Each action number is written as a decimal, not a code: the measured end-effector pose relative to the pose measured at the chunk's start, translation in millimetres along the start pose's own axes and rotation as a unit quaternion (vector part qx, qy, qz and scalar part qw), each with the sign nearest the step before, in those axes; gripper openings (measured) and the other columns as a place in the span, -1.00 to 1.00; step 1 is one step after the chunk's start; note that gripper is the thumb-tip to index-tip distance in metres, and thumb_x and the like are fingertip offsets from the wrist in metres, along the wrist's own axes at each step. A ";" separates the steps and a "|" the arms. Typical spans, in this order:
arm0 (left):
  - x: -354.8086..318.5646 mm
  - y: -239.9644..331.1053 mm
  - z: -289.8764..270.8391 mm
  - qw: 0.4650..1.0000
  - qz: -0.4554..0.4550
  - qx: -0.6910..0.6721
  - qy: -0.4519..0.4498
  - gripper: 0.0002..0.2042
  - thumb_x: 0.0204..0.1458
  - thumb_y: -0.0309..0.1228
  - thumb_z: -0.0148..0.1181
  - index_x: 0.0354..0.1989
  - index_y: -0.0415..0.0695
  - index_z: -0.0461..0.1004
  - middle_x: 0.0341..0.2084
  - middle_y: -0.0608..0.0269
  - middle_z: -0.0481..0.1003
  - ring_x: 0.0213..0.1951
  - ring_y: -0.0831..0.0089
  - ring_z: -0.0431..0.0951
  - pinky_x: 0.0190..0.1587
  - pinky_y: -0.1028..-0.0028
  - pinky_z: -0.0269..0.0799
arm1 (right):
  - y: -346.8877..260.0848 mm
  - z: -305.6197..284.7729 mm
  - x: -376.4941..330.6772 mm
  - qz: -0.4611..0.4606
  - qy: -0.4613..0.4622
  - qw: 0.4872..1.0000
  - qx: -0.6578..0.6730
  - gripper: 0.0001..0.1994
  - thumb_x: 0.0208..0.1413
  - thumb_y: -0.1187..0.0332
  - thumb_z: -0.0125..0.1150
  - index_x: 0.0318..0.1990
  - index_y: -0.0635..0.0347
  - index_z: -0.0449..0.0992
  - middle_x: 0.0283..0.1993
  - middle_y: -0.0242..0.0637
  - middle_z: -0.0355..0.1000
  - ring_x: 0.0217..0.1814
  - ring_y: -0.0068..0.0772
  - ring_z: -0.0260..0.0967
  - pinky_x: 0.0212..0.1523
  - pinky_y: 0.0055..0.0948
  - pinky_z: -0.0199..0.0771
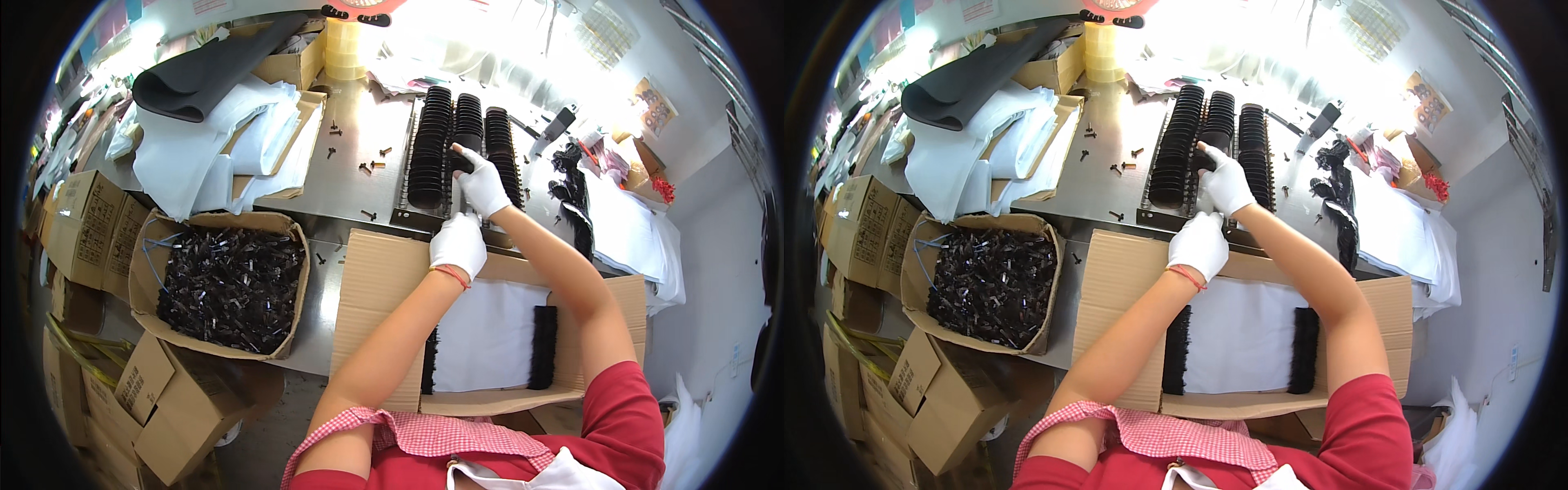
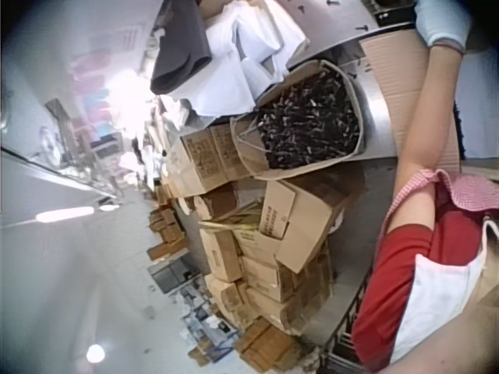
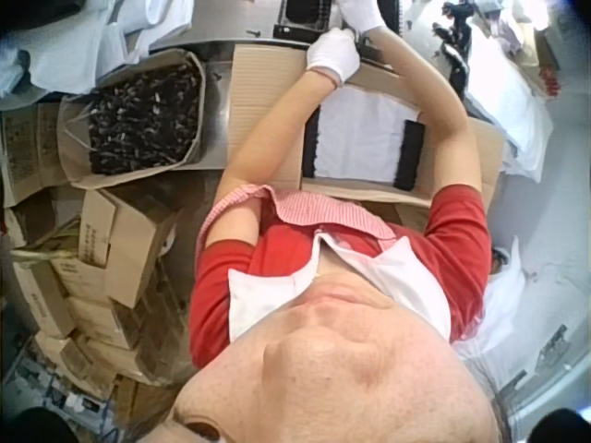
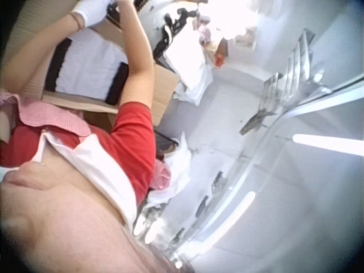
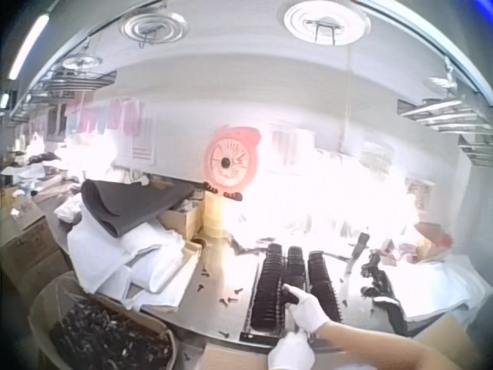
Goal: The person repeatedly picks up black hairbrush heads from a metal rack and places them into a cardboard box lined with white paper. The person handles the brushes one at a time, arranging them in rows inside the box.
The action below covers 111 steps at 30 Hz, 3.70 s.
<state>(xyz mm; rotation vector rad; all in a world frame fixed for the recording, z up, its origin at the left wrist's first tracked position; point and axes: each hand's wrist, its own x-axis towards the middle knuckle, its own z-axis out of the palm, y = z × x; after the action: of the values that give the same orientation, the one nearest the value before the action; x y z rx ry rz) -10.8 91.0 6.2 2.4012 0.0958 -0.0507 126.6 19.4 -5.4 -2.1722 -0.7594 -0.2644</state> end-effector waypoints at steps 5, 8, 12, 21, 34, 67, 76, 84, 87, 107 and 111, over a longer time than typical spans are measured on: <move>-2.2 -2.3 3.8 0.999 0.028 -0.021 0.020 -0.72 0.09 -0.48 0.00 -0.03 -0.19 0.47 -0.13 -0.07 0.53 -0.04 0.03 0.57 0.01 0.19 0.52 | 6.1 3.4 11.0 -0.224 0.009 0.937 -0.267 -0.54 0.09 0.65 0.00 0.20 0.28 0.40 0.20 0.07 0.40 0.22 -0.01 0.40 0.25 -0.26 0.40; 6.1 -7.1 -0.9 0.981 -0.019 -0.190 0.015 -0.72 0.18 -0.31 0.06 -0.01 -0.18 0.42 -0.09 -0.01 0.52 -0.02 0.08 0.57 -0.01 0.22 0.52 | -10.9 -16.9 12.2 -0.154 0.013 0.961 -0.229 -0.50 0.05 0.63 0.06 0.21 0.21 0.39 0.17 0.05 0.43 0.16 -0.05 0.46 0.18 -0.26 0.46; 0.1 -2.2 -18.7 0.568 -0.103 -0.816 -0.045 -0.53 0.25 0.09 0.03 0.19 0.10 0.28 0.02 0.34 0.41 -0.12 0.36 0.54 -0.02 0.22 0.51 | -83.0 -61.0 -14.3 0.081 -0.197 0.977 -0.023 -0.51 0.11 0.56 0.03 0.24 0.08 0.43 0.01 0.01 0.54 0.02 -0.09 0.55 0.05 -0.36 0.51; 5.8 -8.1 -1.1 0.949 -0.038 -0.308 0.053 -0.82 0.08 -0.37 0.18 -0.18 -0.12 0.41 -0.37 0.09 0.56 -0.26 0.16 0.60 -0.10 0.28 0.53 | 22.9 -57.3 55.2 0.147 -0.036 0.988 -0.024 -0.27 0.05 0.29 0.37 0.34 0.40 0.19 0.11 -0.08 0.46 0.10 -0.27 0.44 0.17 -0.41 0.40; 6.5 -8.5 -5.6 0.991 -0.024 -0.134 -0.003 -0.76 0.05 -0.48 -0.01 -0.13 -0.21 0.50 -0.12 -0.14 0.55 -0.04 -0.05 0.58 0.01 0.13 0.51 | 30.9 -1.2 66.7 0.125 -0.072 0.974 0.172 -0.34 0.02 0.65 0.24 0.34 0.23 0.28 -0.30 -0.31 0.55 -0.39 -0.61 0.48 -0.33 -0.57 0.52; 11.1 6.7 -1.2 0.980 -0.034 -0.196 0.011 -0.67 -0.02 -0.24 0.27 -0.15 -0.20 0.53 -0.36 -0.13 0.59 -0.22 0.03 0.63 -0.06 0.27 0.53 | 70.1 -38.8 137.2 0.166 -0.106 0.950 0.241 -0.01 0.03 0.32 0.39 0.47 0.40 -0.21 0.50 0.15 -0.09 0.56 -0.10 -0.11 0.50 -0.28 -0.11; 15.8 -3.3 1.1 0.978 -0.023 -0.204 -0.041 -0.69 -0.03 -0.31 0.24 -0.13 -0.19 0.53 -0.22 -0.14 0.57 -0.16 -0.02 0.59 -0.01 0.24 0.51 | 95.6 -8.7 159.5 0.188 -0.132 0.920 0.317 -0.55 0.01 0.65 0.26 0.12 0.32 0.46 -0.15 -0.15 0.57 -0.22 -0.32 0.54 -0.12 -0.42 0.59; 11.8 -0.5 -5.9 0.984 -0.035 -0.175 -0.022 -0.72 -0.02 -0.32 0.21 -0.14 -0.16 0.54 -0.19 -0.16 0.56 -0.13 -0.04 0.59 0.00 0.19 0.51 | 61.9 19.2 138.2 0.054 0.004 0.996 -0.071 -0.56 -0.02 0.49 0.26 0.06 0.48 0.46 -0.17 0.23 0.52 -0.16 0.01 0.53 -0.02 -0.23 0.48; 11.6 2.0 -2.2 0.984 -0.031 -0.177 -0.018 -0.73 -0.02 -0.33 0.19 -0.14 -0.15 0.54 -0.19 -0.17 0.56 -0.12 -0.06 0.58 0.00 0.18 0.51 | 76.1 31.6 138.0 -0.154 0.074 0.944 -0.281 -0.53 -0.03 0.48 0.16 0.10 0.44 0.43 -0.01 0.25 0.44 0.10 0.23 0.38 0.22 -0.04 0.28; -19.4 66.2 34.1 0.500 -0.055 -0.862 0.055 -0.43 0.29 -0.22 0.09 0.42 0.08 0.05 0.08 0.25 0.33 0.11 0.43 0.37 0.20 0.37 0.30 | -39.0 -94.0 -125.7 -0.035 -0.043 0.995 0.080 -0.49 0.24 0.09 0.16 0.15 0.30 0.30 0.11 0.00 0.34 0.26 0.00 0.26 0.28 -0.23 0.24; -30.3 53.9 91.0 0.450 -0.087 -0.884 -0.094 -0.54 0.28 -0.23 0.07 0.32 0.04 0.18 0.07 0.27 0.35 0.11 0.42 0.37 0.18 0.31 0.32 | -42.7 -137.2 -155.2 0.051 -0.143 0.988 -0.028 -0.44 -0.02 0.21 0.40 0.09 0.27 0.34 0.01 0.05 0.43 0.05 0.08 0.46 0.11 -0.18 0.45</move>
<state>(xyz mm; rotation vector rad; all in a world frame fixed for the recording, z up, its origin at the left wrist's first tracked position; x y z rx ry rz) -37.4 -11.7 -23.0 0.1918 0.1634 -0.1911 -14.5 -129.5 46.2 -2.3227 -0.8015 0.0824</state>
